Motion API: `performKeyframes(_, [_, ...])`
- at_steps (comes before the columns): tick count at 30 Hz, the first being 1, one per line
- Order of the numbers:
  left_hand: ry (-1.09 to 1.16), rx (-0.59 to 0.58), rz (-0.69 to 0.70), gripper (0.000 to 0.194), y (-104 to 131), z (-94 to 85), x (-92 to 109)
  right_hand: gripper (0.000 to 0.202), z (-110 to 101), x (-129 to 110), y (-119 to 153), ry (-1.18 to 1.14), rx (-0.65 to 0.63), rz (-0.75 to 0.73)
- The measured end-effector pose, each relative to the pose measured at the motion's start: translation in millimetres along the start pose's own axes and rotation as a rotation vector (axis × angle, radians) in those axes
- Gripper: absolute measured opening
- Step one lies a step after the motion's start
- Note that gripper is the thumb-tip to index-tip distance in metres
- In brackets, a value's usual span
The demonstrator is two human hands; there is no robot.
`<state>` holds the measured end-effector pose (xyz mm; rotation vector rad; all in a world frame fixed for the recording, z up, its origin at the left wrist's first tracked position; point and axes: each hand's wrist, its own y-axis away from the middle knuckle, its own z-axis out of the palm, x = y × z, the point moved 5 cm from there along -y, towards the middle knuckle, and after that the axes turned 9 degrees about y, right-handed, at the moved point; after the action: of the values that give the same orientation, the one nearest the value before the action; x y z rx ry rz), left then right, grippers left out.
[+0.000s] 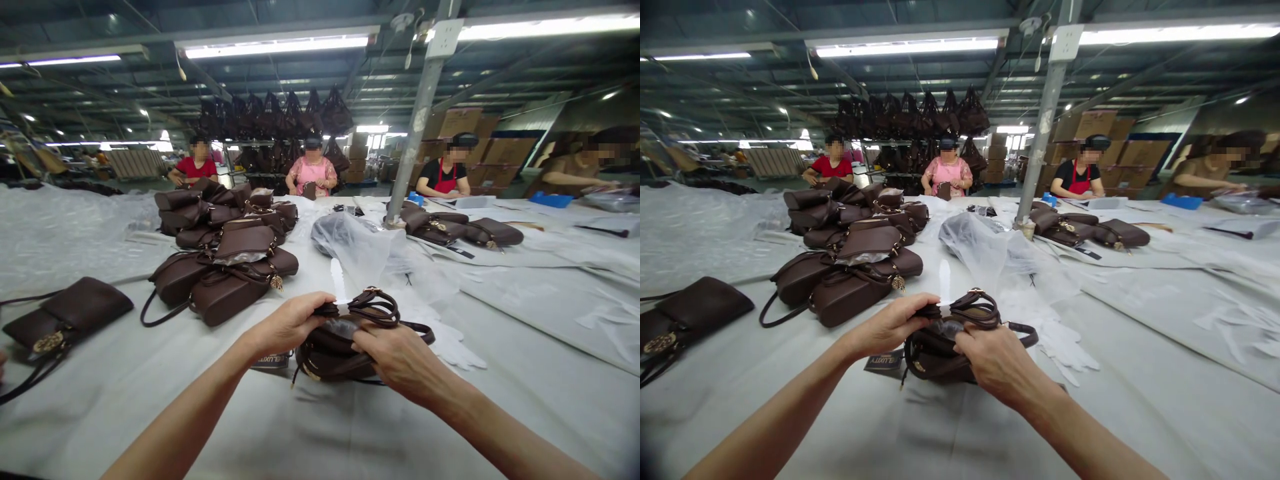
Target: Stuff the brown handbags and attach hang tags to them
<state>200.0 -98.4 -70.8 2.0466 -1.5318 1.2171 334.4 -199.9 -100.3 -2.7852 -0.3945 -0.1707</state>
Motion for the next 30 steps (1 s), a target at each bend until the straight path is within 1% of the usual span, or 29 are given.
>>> performKeyframes(3, [-0.001,0.029,-0.018,0.028,1.3,2.5,-3.8,0.025,1.1,-3.2,4.5,-0.053,-0.116,-0.008])
performKeyframes(6, [0.033,0.042,-0.006,0.027,2.4,3.3,-5.8,0.027,0.9,0.3,7.4,-0.203,-0.247,0.021])
performKeyframes(9, [0.090,0.042,0.031,0.028,4.7,1.2,-6.3,0.038,-4.0,4.5,6.3,-0.418,-0.303,-0.028])
performKeyframes(11, [0.117,0.050,0.064,0.028,6.6,-1.5,-5.1,0.042,-7.3,5.8,3.9,-0.512,-0.346,-0.073])
performKeyframes(14, [0.118,0.039,0.079,0.028,7.2,-2.4,-0.1,0.037,-9.6,2.2,-2.2,-0.510,-0.438,-0.080])
performKeyframes(16, [0.080,-0.021,0.062,0.028,4.7,1.9,5.4,0.031,-9.1,-4.8,-7.5,-0.444,-0.482,-0.069])
performKeyframes(19, [-0.012,-0.176,0.026,0.025,-2.2,13.5,13.6,0.031,-2.5,-16.7,-13.0,-0.385,-0.538,-0.056])
performKeyframes(21, [-0.112,-0.237,-0.006,0.023,-8.2,19.0,14.8,0.033,4.0,-20.2,-14.5,-0.381,-0.539,-0.044])
performKeyframes(22, [-0.178,-0.236,-0.022,0.021,-11.6,19.9,13.9,0.034,6.8,-19.8,-15.2,-0.378,-0.516,-0.032])
performKeyframes(24, [-0.314,-0.199,-0.045,0.018,-18.3,19.6,10.3,0.036,10.5,-16.8,-17.0,-0.374,-0.429,-0.029])
performKeyframes(26, [-0.412,-0.169,-0.044,0.016,-23.6,20.0,6.4,0.038,13.1,-13.8,-19.0,-0.372,-0.343,-0.064])
performKeyframes(28, [-0.458,-0.159,-0.030,0.018,-26.8,21.3,2.5,0.037,16.6,-10.9,-20.1,-0.365,-0.303,-0.089])
performKeyframes(30, [-0.470,-0.155,-0.021,0.022,-27.9,21.7,-2.3,0.035,20.0,-7.2,-19.8,-0.351,-0.284,-0.059])
